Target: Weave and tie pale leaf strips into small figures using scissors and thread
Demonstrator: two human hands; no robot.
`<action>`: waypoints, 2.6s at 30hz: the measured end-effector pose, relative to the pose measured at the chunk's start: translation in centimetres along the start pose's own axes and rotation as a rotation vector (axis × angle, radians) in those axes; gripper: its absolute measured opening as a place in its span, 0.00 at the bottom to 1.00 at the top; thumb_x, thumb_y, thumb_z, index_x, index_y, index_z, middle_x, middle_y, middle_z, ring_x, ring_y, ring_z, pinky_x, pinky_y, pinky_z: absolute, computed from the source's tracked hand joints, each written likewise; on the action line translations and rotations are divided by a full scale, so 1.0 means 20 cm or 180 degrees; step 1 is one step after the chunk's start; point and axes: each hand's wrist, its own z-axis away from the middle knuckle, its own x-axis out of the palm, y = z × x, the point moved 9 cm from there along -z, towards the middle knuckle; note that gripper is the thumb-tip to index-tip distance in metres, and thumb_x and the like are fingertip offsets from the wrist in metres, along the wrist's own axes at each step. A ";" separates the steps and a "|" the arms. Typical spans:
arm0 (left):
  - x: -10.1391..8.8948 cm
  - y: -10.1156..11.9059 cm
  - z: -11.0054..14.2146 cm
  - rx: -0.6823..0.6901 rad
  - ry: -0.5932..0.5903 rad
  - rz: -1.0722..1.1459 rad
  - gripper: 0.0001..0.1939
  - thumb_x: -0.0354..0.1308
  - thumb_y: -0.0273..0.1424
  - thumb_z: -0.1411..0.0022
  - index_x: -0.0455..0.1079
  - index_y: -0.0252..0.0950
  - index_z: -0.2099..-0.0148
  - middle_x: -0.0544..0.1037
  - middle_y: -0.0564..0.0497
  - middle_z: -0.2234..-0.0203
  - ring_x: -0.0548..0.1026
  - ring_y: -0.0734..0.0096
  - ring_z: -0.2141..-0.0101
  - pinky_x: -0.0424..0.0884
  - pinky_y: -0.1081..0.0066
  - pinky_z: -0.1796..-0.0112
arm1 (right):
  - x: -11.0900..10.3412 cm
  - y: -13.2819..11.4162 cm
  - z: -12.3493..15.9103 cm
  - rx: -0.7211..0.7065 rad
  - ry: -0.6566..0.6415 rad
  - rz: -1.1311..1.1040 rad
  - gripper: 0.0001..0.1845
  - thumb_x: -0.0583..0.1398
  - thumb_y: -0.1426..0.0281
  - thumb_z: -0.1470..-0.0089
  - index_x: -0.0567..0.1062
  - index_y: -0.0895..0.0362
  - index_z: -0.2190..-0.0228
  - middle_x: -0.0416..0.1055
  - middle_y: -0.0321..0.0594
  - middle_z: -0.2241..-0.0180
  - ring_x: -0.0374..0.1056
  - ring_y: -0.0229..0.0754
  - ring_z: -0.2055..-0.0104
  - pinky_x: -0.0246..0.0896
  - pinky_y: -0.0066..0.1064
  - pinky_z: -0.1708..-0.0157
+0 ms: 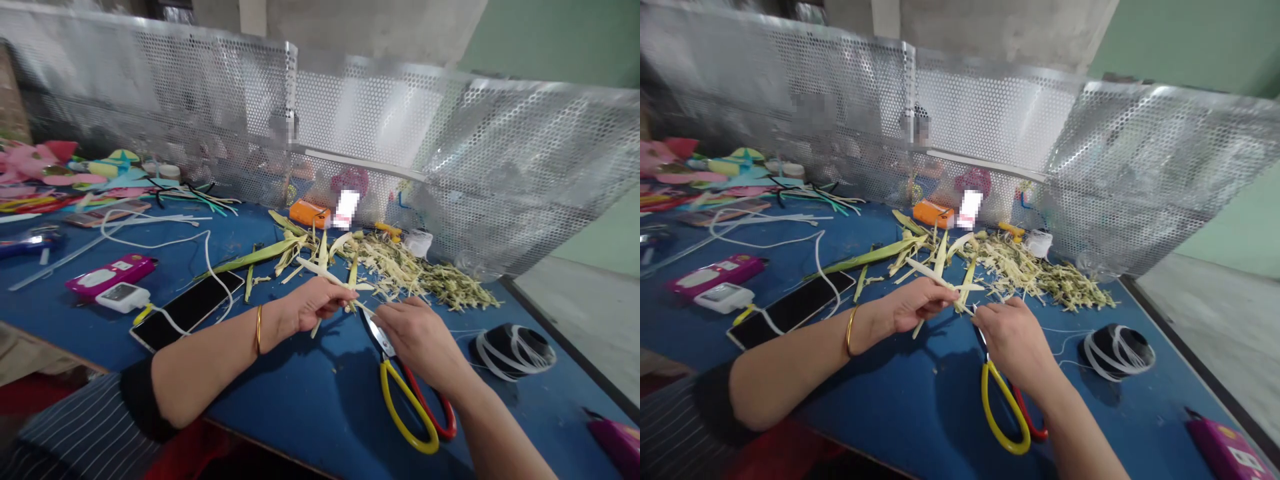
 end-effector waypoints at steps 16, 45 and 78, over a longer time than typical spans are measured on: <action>0.04 0.03 0.02 0.0205 -0.0225 -0.0064 0.12 0.63 0.37 0.46 0.72 0.31 0.67 0.63 0.57 0.81 0.50 0.83 0.82 0.37 0.70 0.78 | 0.06 -0.01 -0.01 0.0593 0.0418 -0.0488 0.18 0.48 0.66 0.36 0.65 0.53 0.77 0.64 0.34 0.83 0.61 0.40 0.78 0.48 0.29 0.75; 0.18 -0.02 0.07 0.0184 -0.0583 -0.0755 0.15 0.57 0.40 0.45 0.74 0.33 0.73 0.64 0.56 0.87 0.50 0.82 0.86 0.41 0.71 0.80 | 0.28 0.29 0.12 0.2810 0.1676 -0.4860 0.17 0.71 0.59 0.62 0.73 0.58 0.82 0.65 0.33 0.85 0.58 0.33 0.81 0.53 0.28 0.78; 0.30 -0.08 0.15 0.0076 -0.1162 -0.1337 0.11 0.57 0.33 0.44 0.76 0.34 0.75 0.73 0.53 0.84 0.64 0.78 0.84 0.60 0.74 0.78 | 0.19 0.16 0.06 0.2281 0.1132 -0.4521 0.15 0.68 0.62 0.58 0.71 0.57 0.82 0.63 0.30 0.87 0.56 0.31 0.85 0.50 0.24 0.84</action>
